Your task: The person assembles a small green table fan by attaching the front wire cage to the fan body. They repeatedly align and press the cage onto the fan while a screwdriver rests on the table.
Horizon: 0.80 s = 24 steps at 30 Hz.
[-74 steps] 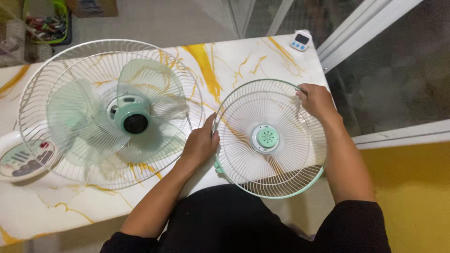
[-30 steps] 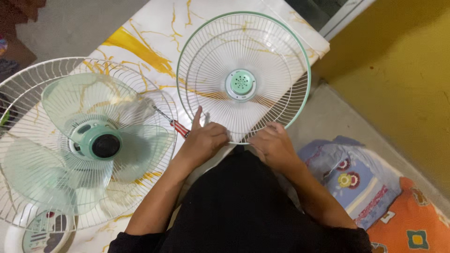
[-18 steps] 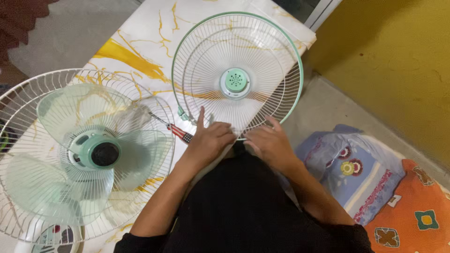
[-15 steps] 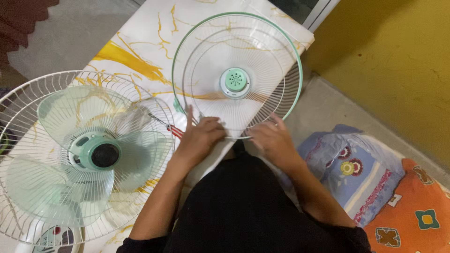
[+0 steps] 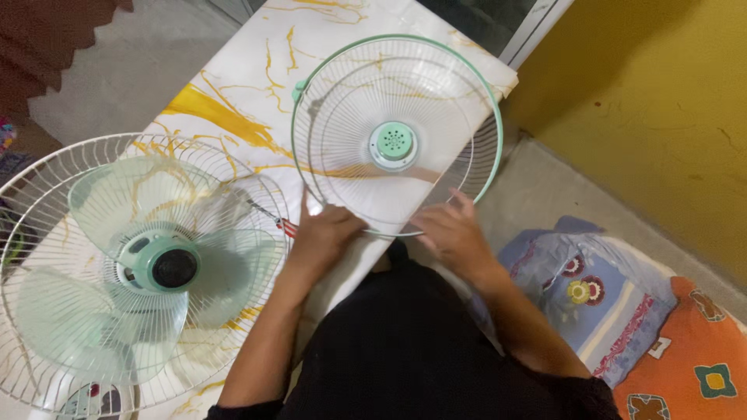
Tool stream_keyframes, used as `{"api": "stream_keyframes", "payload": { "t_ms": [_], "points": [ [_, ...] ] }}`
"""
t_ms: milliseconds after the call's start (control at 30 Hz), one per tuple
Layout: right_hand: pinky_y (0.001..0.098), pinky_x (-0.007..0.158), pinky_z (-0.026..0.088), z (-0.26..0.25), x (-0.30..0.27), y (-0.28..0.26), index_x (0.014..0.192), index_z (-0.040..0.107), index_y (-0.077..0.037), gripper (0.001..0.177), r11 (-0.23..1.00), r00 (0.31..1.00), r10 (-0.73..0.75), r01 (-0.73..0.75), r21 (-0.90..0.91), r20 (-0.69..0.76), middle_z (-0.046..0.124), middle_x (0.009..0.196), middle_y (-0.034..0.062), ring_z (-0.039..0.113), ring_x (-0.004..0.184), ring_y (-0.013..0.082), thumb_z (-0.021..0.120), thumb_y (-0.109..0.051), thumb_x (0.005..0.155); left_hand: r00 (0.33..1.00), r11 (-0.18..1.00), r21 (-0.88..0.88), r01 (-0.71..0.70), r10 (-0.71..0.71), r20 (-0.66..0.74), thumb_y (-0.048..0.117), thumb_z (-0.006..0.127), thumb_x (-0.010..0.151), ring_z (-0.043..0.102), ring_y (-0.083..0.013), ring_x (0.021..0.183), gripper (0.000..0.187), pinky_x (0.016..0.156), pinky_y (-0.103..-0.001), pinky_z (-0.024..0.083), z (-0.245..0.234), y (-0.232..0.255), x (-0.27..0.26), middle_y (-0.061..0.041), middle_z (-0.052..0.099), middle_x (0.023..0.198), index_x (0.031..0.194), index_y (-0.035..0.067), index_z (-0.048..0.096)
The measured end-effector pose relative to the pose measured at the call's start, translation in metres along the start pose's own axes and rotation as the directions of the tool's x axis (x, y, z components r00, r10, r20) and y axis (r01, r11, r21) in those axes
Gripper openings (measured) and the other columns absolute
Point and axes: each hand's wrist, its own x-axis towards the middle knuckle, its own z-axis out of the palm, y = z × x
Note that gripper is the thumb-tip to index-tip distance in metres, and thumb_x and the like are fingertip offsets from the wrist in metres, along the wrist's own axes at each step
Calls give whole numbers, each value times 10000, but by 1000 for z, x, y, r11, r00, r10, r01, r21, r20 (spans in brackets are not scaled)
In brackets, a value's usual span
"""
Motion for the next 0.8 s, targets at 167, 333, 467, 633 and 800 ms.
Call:
{"api": "stream_keyframes", "payload": {
  "t_ms": [167,333,467,633,800],
  "points": [
    [598,1224,226,-25,-9,38,1054,785,-135,310,999,998,40,-41,-16,-57,772,1053,36,678,1107,209,829,-187,751,991,997,31,77,-74,-112,184,768,797,632,-250,1192,214,1158,-761,57,-24,-3,-7,-5,735,1068,1009,208,779],
    [593,1266,217,-1,2,21,1009,783,-171,166,997,999,-26,29,75,-39,792,1028,-2,702,1050,128,813,-179,846,985,988,-45,-148,144,-96,176,752,802,665,-227,1176,217,1184,-747,120,2,33,11,-8,741,1054,1017,154,761],
    [551,1230,232,7,15,12,1055,787,-169,230,990,997,-81,79,120,12,787,1053,-4,684,1100,160,832,-241,841,993,984,-136,-118,112,-48,198,747,870,706,-233,1010,148,1149,-576,369,9,39,21,-23,732,957,997,122,755],
    [583,1243,191,-24,16,53,1070,788,-156,289,999,999,-30,30,36,-14,785,1121,6,657,1199,209,806,-188,784,998,988,-147,-54,52,-18,177,736,836,695,-261,916,165,922,-421,517,-19,22,17,-40,743,946,986,115,770],
    [626,1251,156,-12,21,65,1017,798,-207,194,997,997,-73,73,41,6,761,1132,-42,648,1206,157,814,-230,825,990,991,-92,-99,89,-107,238,771,777,702,-238,849,166,896,-487,506,-26,30,27,-24,743,892,892,119,766]
  ]
}}
